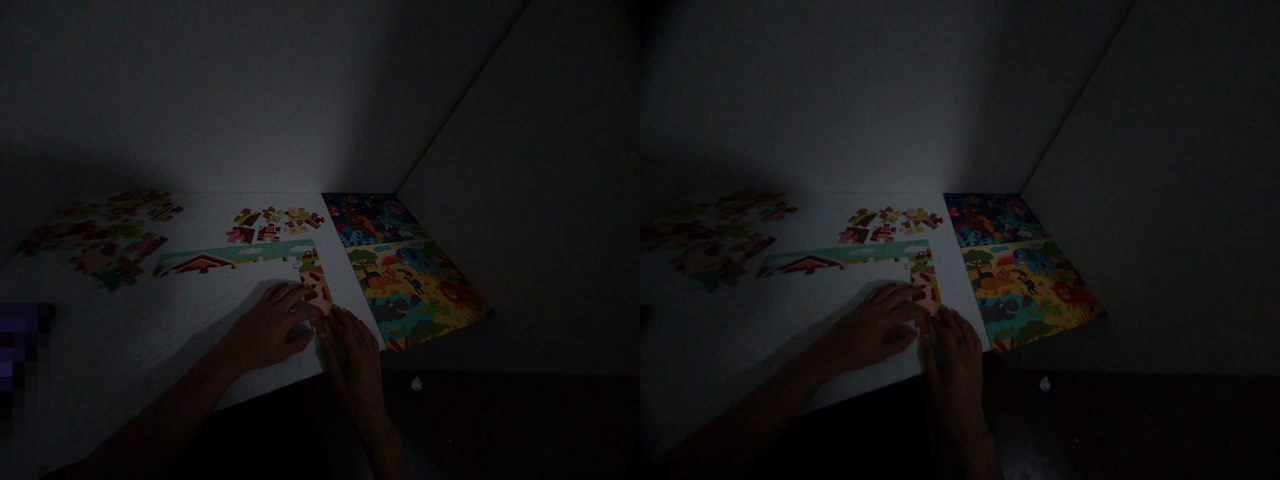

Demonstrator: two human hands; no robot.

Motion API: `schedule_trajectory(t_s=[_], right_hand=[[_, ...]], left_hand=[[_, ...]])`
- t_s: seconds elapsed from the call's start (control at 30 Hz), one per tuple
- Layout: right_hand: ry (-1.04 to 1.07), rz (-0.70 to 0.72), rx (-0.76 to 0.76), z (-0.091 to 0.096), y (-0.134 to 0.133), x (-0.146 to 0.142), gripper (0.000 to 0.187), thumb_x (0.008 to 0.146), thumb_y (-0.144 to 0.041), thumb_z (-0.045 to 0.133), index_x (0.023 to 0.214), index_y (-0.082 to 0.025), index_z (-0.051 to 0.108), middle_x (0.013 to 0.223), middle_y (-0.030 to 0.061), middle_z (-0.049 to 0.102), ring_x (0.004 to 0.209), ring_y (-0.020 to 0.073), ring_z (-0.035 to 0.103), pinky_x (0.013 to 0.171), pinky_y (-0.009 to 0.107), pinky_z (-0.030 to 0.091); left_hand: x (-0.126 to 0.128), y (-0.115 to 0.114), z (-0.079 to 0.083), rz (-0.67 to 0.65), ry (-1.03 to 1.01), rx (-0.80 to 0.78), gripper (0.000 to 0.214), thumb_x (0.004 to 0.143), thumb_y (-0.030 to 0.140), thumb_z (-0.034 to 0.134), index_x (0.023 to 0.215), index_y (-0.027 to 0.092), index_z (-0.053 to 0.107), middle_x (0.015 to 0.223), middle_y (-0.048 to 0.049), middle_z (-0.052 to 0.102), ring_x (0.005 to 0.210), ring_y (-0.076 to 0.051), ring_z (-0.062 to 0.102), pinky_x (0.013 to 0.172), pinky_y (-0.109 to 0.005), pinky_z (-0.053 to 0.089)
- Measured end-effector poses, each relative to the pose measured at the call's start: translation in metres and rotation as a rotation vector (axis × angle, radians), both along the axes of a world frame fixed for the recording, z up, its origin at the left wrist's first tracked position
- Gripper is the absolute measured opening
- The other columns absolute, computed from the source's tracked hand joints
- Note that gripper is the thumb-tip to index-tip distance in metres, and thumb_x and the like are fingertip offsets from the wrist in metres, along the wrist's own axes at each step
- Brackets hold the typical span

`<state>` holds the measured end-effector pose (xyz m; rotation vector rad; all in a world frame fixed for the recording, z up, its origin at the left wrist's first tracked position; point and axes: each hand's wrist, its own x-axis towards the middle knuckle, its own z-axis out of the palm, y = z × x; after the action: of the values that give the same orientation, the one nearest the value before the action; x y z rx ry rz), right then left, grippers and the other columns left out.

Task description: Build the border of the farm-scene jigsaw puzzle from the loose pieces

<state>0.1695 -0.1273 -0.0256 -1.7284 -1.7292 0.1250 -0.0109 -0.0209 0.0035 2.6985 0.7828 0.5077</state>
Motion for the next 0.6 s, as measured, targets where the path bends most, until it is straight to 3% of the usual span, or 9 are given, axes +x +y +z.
schedule_trajectory(t_s=[0.2, 0.33, 0.5, 0.6], right_hand=[[-0.043, -0.004, 0.015, -0.002, -0.001, 0.0, 0.041, 0.096, -0.037, 0.05, 0.134, -0.022, 0.054, 0.134, 0.0111, 0.06, 0.126, 0.0266, 0.053, 0.103, 0.047, 0.042], [-0.062, -0.001, 0.046, -0.001, -0.001, -0.002, 0.038, 0.097, -0.038, 0.048, 0.129, -0.021, 0.057, 0.131, 0.0113, 0.062, 0.124, 0.0251, 0.055, 0.104, 0.045, 0.041], [-0.089, -0.016, 0.072, -0.003, -0.002, -0.002, 0.039, 0.096, -0.041, 0.049, 0.128, -0.021, 0.058, 0.131, 0.012, 0.062, 0.123, 0.0263, 0.056, 0.103, 0.046, 0.042], [-0.105, -0.004, 0.096, -0.005, -0.002, -0.001, 0.039, 0.096, -0.041, 0.048, 0.129, -0.021, 0.058, 0.13, 0.0116, 0.063, 0.121, 0.0262, 0.057, 0.101, 0.045, 0.045]], left_hand=[[0.0, -0.002, 0.001, 0.023, 0.001, -0.006, 0.039, 0.088, 0.025, 0.059, 0.127, 0.03, 0.06, 0.142, -0.0044, 0.052, 0.135, -0.025, 0.041, 0.112, -0.044, 0.035], [-0.001, -0.003, -0.003, 0.072, -0.047, 0.015, 0.043, 0.089, 0.031, 0.06, 0.131, 0.024, 0.057, 0.141, -0.0085, 0.053, 0.133, -0.024, 0.044, 0.112, -0.043, 0.037], [-0.004, -0.01, -0.006, 0.294, -0.104, 0.107, 0.034, 0.094, 0.023, 0.047, 0.125, 0.021, 0.061, 0.13, -0.0092, 0.062, 0.124, -0.022, 0.055, 0.109, -0.043, 0.042], [-0.021, -0.024, -0.008, 0.414, -0.114, 0.151, 0.034, 0.094, 0.019, 0.042, 0.121, 0.017, 0.063, 0.125, -0.0126, 0.065, 0.12, -0.024, 0.059, 0.106, -0.046, 0.045]])
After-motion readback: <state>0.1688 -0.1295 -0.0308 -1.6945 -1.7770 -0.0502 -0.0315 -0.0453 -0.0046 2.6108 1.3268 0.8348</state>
